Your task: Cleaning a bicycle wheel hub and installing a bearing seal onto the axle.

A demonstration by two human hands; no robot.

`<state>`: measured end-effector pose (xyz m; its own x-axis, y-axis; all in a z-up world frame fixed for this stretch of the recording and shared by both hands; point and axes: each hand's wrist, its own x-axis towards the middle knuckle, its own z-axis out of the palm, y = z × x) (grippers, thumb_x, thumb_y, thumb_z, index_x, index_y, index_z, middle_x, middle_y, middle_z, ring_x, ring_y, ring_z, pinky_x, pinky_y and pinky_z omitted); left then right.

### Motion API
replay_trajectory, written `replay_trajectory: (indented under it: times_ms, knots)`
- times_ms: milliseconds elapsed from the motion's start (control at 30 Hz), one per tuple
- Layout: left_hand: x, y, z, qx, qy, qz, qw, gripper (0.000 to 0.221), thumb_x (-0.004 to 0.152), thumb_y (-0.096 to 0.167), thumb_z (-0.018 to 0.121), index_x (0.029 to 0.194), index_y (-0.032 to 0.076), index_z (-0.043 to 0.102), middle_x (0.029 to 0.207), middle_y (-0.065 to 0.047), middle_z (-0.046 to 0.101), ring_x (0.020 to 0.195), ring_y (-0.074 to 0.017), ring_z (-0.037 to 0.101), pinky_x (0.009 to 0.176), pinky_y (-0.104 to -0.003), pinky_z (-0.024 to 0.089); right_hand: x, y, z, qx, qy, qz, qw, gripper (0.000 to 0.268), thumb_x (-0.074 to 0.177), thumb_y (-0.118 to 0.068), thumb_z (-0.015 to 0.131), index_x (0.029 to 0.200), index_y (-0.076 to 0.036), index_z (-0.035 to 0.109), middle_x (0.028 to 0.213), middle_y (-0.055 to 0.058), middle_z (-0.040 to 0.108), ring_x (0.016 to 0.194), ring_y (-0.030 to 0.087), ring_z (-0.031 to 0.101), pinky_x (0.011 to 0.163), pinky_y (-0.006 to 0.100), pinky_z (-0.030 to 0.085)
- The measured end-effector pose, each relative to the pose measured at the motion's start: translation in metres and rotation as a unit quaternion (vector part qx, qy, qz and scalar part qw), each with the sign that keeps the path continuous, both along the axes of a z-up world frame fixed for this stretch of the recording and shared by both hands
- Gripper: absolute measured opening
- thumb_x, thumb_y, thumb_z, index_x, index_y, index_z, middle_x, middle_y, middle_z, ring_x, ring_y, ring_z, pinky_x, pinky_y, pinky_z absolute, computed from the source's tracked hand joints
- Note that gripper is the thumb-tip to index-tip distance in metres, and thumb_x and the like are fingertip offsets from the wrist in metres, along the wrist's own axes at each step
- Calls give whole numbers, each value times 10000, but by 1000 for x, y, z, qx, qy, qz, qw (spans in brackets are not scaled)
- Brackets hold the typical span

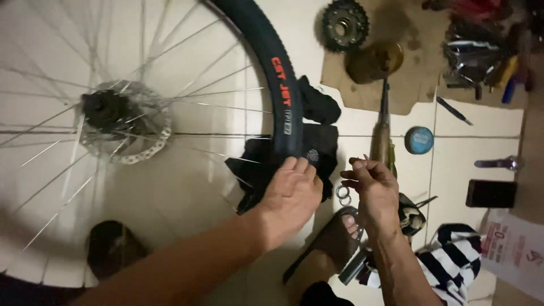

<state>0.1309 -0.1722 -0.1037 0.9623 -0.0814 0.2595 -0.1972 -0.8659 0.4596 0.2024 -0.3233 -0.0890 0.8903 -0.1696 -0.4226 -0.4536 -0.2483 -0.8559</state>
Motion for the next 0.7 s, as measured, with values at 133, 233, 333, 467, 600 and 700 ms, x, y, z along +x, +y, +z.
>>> replay_trajectory:
  times_ms: [133, 233, 333, 467, 600, 700]
  knots:
    - [6, -44, -40, 63, 9, -50, 997, 88, 742, 94, 698, 720, 124, 619, 709, -104, 555, 755, -274, 527, 789, -417, 374, -4, -29, -11, 25, 8, -28, 999, 172, 974, -65, 650, 982, 105, 624, 1092, 291, 629, 771, 319, 694, 698, 432, 600]
    - [1, -68, -86, 186, 74, -98, 975, 199, 764, 178, 679, 920, 62, 718, 794, -133, 643, 790, -286, 567, 782, -422, 381, -11, -41, -11, 37, 24, -47, 998, 174, 966, -55, 645, 1004, 111, 607, 1075, 276, 622, 771, 324, 692, 701, 430, 598]
    - [-4, -83, -130, 184, 35, -31, 982, 35, 770, 74, 637, 770, 46, 659, 680, -154, 558, 673, -313, 525, 688, -446, 363, -18, -62, -27, 30, 32, -45, 998, 190, 989, -72, 636, 1026, 111, 601, 1093, 261, 622, 806, 301, 668, 723, 411, 575]
    - [4, -88, -135, 174, 13, -37, 984, 148, 695, 23, 660, 604, 119, 595, 539, -78, 492, 535, -261, 471, 572, -429, 323, -21, -58, -20, 43, 39, -61, 996, 134, 976, -77, 671, 976, 52, 636, 1035, 251, 647, 791, 297, 668, 672, 402, 558]
    - [5, -86, -130, 124, 57, -42, 990, 122, 648, 121, 691, 563, 203, 663, 486, -16, 547, 468, -215, 517, 459, -436, 337, -21, -51, -20, 55, 111, -57, 991, 188, 1030, -163, 599, 1079, 15, 640, 834, 226, 639, 644, 250, 627, 399, 319, 451]
    - [14, -112, -164, 150, 211, -34, 965, 233, 756, 221, 687, 557, 335, 649, 526, 95, 616, 481, -107, 596, 450, -316, 367, -17, -47, -9, 8, 158, -35, 987, 91, 1039, -183, 588, 1039, -105, 636, 858, 183, 707, 629, 256, 617, 305, 353, 370]
